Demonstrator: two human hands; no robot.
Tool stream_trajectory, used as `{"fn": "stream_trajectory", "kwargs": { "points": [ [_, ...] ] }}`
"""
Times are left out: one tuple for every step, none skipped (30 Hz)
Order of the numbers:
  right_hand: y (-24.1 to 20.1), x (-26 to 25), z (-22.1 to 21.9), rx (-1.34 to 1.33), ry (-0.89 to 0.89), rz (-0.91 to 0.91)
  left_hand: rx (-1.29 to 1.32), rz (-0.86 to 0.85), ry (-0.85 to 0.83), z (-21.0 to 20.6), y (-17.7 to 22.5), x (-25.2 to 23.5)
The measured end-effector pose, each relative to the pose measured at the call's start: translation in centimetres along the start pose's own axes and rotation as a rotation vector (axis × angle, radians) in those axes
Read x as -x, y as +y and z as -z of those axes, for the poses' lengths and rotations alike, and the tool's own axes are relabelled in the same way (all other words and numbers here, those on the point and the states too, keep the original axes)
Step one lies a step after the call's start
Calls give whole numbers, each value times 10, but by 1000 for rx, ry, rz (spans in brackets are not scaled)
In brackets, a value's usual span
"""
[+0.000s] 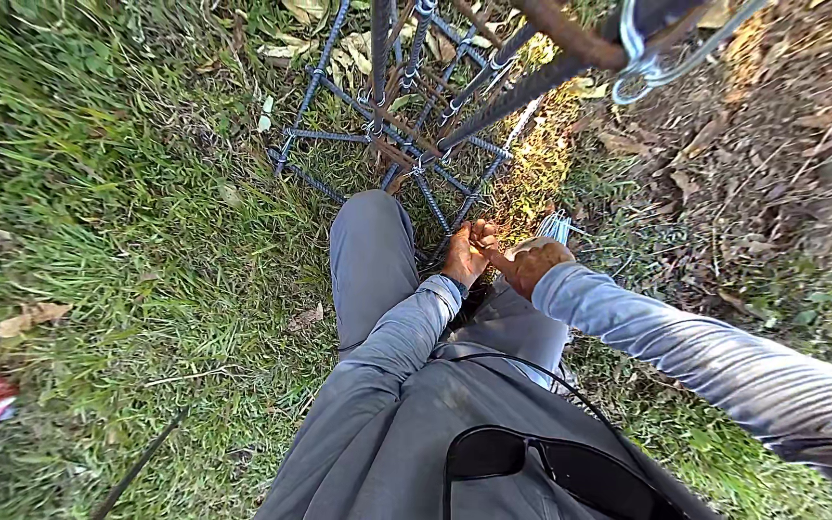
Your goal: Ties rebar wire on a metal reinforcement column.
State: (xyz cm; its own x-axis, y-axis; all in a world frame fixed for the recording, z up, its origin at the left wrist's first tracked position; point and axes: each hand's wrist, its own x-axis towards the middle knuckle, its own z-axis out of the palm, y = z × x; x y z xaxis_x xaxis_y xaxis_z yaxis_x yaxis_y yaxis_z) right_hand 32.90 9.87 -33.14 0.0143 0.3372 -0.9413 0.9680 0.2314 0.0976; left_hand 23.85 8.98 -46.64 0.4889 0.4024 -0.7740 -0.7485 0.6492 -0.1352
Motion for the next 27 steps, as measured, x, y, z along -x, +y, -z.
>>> {"fn": "stream_trajectory", "kwargs": {
  "points": [
    [-2,2,0,9,-7,2,-3,-3,-5,0,0,0],
    [-3,4,1,13,-29,-5,-11,7,-15,1,0,-1],
    [-3,3,2,4,-37,-10,-23,14,-14,0,2,-1],
    [-1,0,-1,-17,-26,-12,-37,17,-9,-1,4,1],
    [3,-3,-4,-36,-8,-11,-31,20,3,-2,4,2],
    [7,-5,-3,-61,13,-10,-9,25,19,-3,5,0],
    [9,-6,-2,-68,21,-12,36,39,29,-6,7,-2],
    [10,-6,1,-56,24,-15,65,52,39,-9,9,-2],
    [9,-6,4,-41,24,-19,83,61,43,-11,10,-2],
    [8,-5,7,-31,23,-21,100,68,42,-12,11,-5],
    [7,-4,8,-38,23,-16,138,66,39,-11,10,-11],
    [7,-7,8,-64,29,-1,192,57,27,-8,12,-21],
    [11,-11,1,-101,60,28,223,53,6,-4,11,-26],
    [17,-15,-9,-165,116,72,237,42,-14,-1,9,-29],
    [26,-18,-19,-268,187,127,239,23,-32,0,9,-31],
    [38,-25,-33,-386,276,178,229,-4,-47,2,11,-33],
    [48,-31,-48,-494,382,216,222,-29,-57,3,12,-35],
    [53,-29,-57,-597,460,235,221,-43,-63,4,13,-34],
    [54,-23,-61,-701,492,226,216,-50,-58,4,12,-33],
    [52,-13,-57,-817,456,187,205,-56,-51,2,12,-32],
    [46,-3,-54,-970,408,132,188,-62,-45,2,9,-30],
    [37,4,-50,-1174,362,62,172,-69,-36,1,8,-30],
    [27,9,-49,-1401,341,-16,160,-69,-35,2,5,-28],
    [18,11,-49,-1636,339,-86,149,-68,-33,2,3,-27],
    [10,13,-50,-1865,340,-148,141,-69,-18,2,1,-26],
    [2,14,-49,-2080,339,-207,132,-72,-9,2,0,-25],
    [-3,15,-49,-2271,333,-259,115,-76,-1,2,-1,-25]
  ]
}}
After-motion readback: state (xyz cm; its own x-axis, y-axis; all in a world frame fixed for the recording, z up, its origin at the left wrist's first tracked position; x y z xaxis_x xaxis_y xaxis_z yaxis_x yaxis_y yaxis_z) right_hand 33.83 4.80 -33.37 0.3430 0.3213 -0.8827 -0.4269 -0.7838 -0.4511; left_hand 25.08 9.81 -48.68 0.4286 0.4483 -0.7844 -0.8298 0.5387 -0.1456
